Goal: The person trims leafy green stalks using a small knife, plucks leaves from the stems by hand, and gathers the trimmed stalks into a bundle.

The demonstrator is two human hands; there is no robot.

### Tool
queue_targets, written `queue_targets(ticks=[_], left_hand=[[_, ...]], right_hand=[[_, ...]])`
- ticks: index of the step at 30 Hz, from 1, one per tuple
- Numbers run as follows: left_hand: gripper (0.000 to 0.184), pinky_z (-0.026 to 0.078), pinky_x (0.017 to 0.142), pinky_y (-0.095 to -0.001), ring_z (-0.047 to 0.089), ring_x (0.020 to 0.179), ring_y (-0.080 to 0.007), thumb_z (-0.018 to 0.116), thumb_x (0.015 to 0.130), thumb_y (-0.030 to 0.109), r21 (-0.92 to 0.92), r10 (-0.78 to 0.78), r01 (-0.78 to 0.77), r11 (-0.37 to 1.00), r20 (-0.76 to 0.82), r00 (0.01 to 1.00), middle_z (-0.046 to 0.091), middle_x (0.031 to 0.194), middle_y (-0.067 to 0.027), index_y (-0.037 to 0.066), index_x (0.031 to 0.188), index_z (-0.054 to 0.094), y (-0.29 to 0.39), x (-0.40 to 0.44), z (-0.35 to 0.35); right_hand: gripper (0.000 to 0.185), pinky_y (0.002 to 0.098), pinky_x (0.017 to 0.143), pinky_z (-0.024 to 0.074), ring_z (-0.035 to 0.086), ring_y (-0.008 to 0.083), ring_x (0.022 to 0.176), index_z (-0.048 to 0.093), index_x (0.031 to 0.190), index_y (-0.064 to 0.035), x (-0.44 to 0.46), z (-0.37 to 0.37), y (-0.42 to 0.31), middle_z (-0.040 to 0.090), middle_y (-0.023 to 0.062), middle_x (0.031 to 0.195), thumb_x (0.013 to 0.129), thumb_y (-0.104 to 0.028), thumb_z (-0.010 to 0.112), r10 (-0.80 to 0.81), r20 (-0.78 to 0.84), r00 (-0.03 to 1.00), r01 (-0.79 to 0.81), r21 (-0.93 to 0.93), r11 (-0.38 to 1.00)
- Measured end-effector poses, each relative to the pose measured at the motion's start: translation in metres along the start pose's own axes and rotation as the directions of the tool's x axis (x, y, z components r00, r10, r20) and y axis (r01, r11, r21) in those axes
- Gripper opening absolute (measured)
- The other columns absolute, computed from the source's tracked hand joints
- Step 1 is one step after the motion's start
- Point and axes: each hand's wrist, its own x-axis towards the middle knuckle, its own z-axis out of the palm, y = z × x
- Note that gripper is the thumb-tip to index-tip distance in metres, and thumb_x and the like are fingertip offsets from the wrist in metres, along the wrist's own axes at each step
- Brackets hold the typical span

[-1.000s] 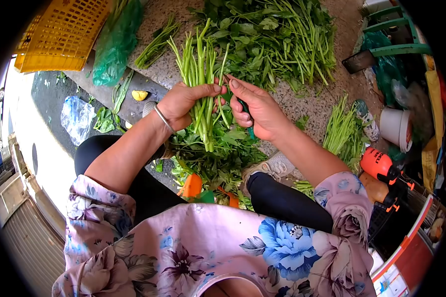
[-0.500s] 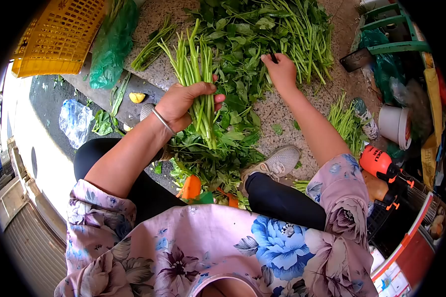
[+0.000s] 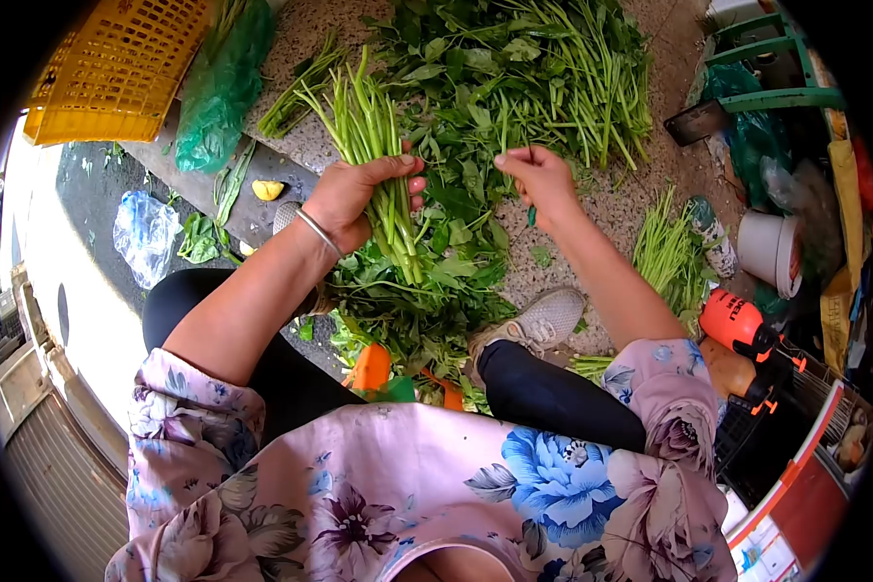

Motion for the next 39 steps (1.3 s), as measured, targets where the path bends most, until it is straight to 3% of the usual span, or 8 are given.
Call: queue_targets(ticks=[6, 9, 17, 19, 23, 28, 34, 39], left_hand=[[0.02, 0.05, 0.059, -0.0284, 0.057, 0.064, -0.0143, 0.064, 0.076, 0.007, 0.084, 0.055, -0.051, 0.995, -0.047, 0.997, 0.058, 0.076, -0.0042, 0.004, 0.094, 0.054, -0.004, -0.001, 0.003], [0.016, 0.05, 0.053, -0.0307, 0.058, 0.06, -0.0164, 0.069, 0.07, 0.003, 0.096, 0.006, 0.002, 0.995, -0.088, 0.996, 0.059, 0.07, -0.0063, 0.001, 0.082, 0.058, -0.008, -0.001, 0.011], [0.023, 0.05, 0.058, -0.0286, 0.057, 0.067, -0.0139, 0.068, 0.073, 0.007, 0.152, 0.116, -0.116, 0.982, 0.013, 0.993, 0.06, 0.079, -0.0042, 0.004, 0.092, 0.056, -0.007, -0.006, 0.015], [0.021, 0.049, 0.061, -0.0282, 0.057, 0.07, -0.0136, 0.066, 0.074, 0.006, 0.147, 0.121, -0.126, 0.981, 0.042, 0.992, 0.062, 0.084, -0.0056, 0.004, 0.093, 0.056, -0.006, -0.007, 0.015], [0.019, 0.048, 0.063, -0.0272, 0.057, 0.07, -0.0136, 0.065, 0.075, 0.006, 0.153, 0.103, -0.114, 0.982, 0.076, 0.992, 0.061, 0.081, -0.0047, 0.004, 0.092, 0.056, -0.009, -0.006, 0.015], [0.015, 0.047, 0.062, -0.0263, 0.057, 0.068, -0.013, 0.065, 0.075, 0.005, 0.202, 0.184, -0.187, 0.961, 0.03, 0.982, 0.059, 0.076, -0.0028, 0.004, 0.088, 0.056, -0.012, -0.003, 0.013], [0.016, 0.048, 0.059, -0.0285, 0.057, 0.064, -0.0157, 0.065, 0.073, 0.001, 0.219, 0.224, -0.218, 0.951, -0.004, 0.975, 0.059, 0.072, -0.0056, 0.002, 0.087, 0.056, -0.005, 0.0, 0.006], [0.013, 0.051, 0.062, -0.0288, 0.062, 0.076, -0.0174, 0.061, 0.078, 0.006, 0.161, 0.199, -0.204, 0.966, 0.048, 0.979, 0.061, 0.08, -0.0051, 0.003, 0.09, 0.056, 0.003, -0.009, 0.01]], right_hand=[[0.019, 0.0196, 0.049, 0.0398, 0.048, 0.0066, 0.054, 0.058, 0.081, -0.0023, -0.072, 0.022, 0.011, 0.055, 0.0003, 0.07, 0.07, -0.01, 0.071, -0.054, 0.209, 0.976, 0.035, 0.092, 0.995], [0.016, 0.0177, 0.051, 0.0391, 0.047, 0.005, 0.06, 0.056, 0.08, -0.0023, -0.088, 0.033, 0.008, 0.052, -0.0021, 0.069, 0.072, -0.008, 0.069, -0.239, 0.298, 0.924, 0.236, 0.045, 0.971], [0.019, 0.0182, 0.055, 0.041, 0.049, 0.0039, 0.062, 0.058, 0.08, -0.0024, -0.088, 0.039, 0.004, 0.055, -0.0012, 0.071, 0.074, -0.017, 0.069, -0.343, 0.345, 0.874, 0.357, 0.023, 0.934], [0.025, 0.0164, 0.045, 0.035, 0.045, 0.0041, 0.058, 0.058, 0.085, -0.0058, -0.086, 0.035, -0.006, 0.052, -0.002, 0.071, 0.078, -0.03, 0.064, 0.094, 0.459, 0.884, -0.205, 0.2, 0.958], [0.027, 0.0164, 0.038, 0.0267, 0.041, 0.0042, 0.056, 0.056, 0.089, -0.0089, -0.079, 0.039, -0.02, 0.049, -0.0032, 0.074, 0.08, -0.034, 0.061, 0.194, 0.539, 0.82, -0.434, 0.364, 0.824], [0.02, 0.0167, 0.038, 0.0269, 0.041, 0.0039, 0.052, 0.055, 0.083, -0.0079, -0.065, 0.044, -0.007, 0.05, -0.0022, 0.072, 0.08, -0.026, 0.062, 0.081, 0.452, 0.888, -0.307, 0.454, 0.836], [0.017, 0.0168, 0.037, 0.0249, 0.038, 0.0027, 0.049, 0.05, 0.079, -0.0052, -0.073, 0.034, 0.008, 0.048, -0.001, 0.063, 0.083, -0.019, 0.058, 0.23, 0.409, 0.883, -0.25, -0.005, 0.968], [0.027, 0.0253, 0.048, 0.0367, 0.045, 0.0103, 0.049, 0.06, 0.072, -0.0015, -0.053, 0.024, 0.048, 0.053, 0.0026, 0.057, 0.075, -0.028, 0.067, 0.157, 0.307, 0.939, -0.026, -0.392, 0.92]])
